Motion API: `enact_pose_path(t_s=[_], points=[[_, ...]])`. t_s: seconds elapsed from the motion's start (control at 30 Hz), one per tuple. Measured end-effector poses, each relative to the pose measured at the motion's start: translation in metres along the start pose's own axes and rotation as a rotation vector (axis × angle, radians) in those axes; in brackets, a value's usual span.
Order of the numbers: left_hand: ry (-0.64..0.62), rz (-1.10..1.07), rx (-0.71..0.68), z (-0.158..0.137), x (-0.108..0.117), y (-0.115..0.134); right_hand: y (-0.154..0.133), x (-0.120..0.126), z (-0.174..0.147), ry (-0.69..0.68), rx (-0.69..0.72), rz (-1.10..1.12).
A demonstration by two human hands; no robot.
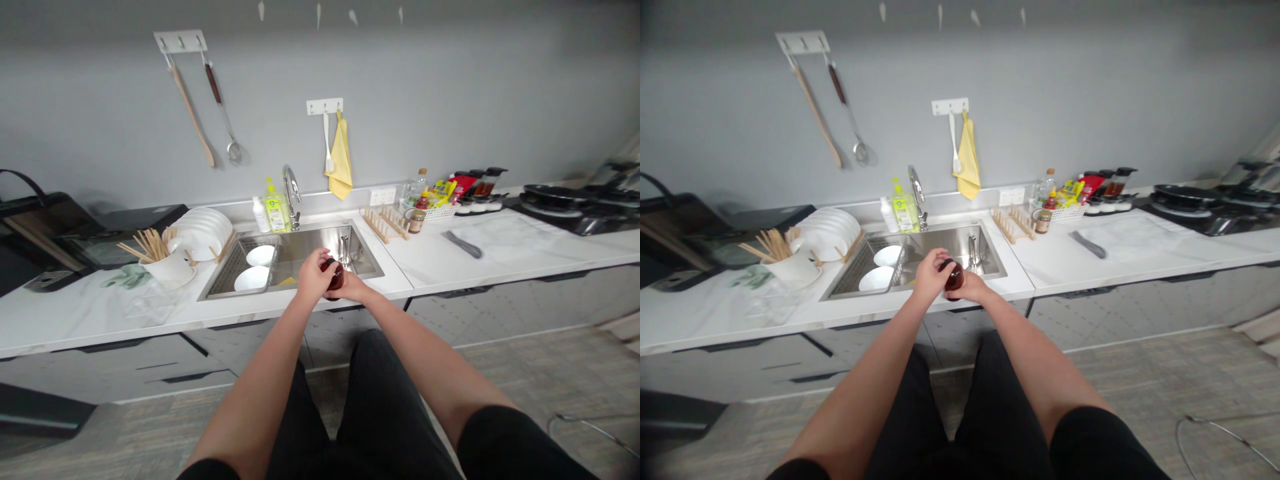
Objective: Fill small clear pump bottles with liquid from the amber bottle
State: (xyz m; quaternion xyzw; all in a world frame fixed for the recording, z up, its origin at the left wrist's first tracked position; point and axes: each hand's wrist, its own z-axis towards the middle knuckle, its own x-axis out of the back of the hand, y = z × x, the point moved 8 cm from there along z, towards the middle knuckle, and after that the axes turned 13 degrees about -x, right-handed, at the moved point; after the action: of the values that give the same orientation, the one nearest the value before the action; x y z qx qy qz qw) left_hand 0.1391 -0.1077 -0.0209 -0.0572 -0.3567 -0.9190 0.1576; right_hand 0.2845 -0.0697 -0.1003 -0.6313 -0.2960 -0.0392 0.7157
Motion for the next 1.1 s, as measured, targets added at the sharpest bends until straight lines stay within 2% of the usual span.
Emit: enact_pose_path(t_s=[0.1, 0.2, 0.27, 0.37, 0.43, 0.6, 0.7, 0.77, 0.87, 0.97, 1.1], points=[[-0.027, -0.16, 0.017, -0.002, -0.004, -0.005, 0.003, -0.001, 0.0, -0.029, -0.053, 0.029], [0.001, -0.094, -0.026, -0.001, -0.003, -0.005, 0.003, -0.003, 0.0, -0.063, -0.045, 0.059], [0.041, -0.027, -0.007, -0.001, -0.002, -0.008, 0.006, -0.005, 0.002, -0.083, -0.05, 0.066], [0.07, -0.047, 0.047, -0.003, -0.005, -0.013, 0.01, -0.005, 0.003, -0.068, -0.073, 0.071], [0.07, -0.063, 0.032, -0.009, -0.009, -0.013, 0.011, -0.004, 0.003, -0.047, -0.069, 0.061], [0.094, 0.03, 0.011, -0.037, -0.013, -0.01, -0.002, -0.001, 0.001, -0.021, 0.08, -0.04], [0.1, 0.088, 0.05, -0.051, -0.004, -0.011, -0.009, -0.005, -0.002, -0.032, 0.194, -0.178], [0.126, 0.139, 0.084, -0.057, 0.015, -0.013, -0.01, -0.008, -0.004, -0.026, 0.247, -0.277], [0.172, 0.228, 0.122, -0.063, 0.064, -0.018, -0.005, -0.009, -0.004, 0.018, 0.243, -0.385], [0.201, 0.319, 0.124, -0.07, 0.126, -0.021, 0.002, -0.013, -0.001, 0.01, 0.238, -0.425], [0.281, 0.516, 0.153, -0.083, 0.22, -0.023, 0.005, -0.013, -0.001, 0.02, 0.253, -0.438]])
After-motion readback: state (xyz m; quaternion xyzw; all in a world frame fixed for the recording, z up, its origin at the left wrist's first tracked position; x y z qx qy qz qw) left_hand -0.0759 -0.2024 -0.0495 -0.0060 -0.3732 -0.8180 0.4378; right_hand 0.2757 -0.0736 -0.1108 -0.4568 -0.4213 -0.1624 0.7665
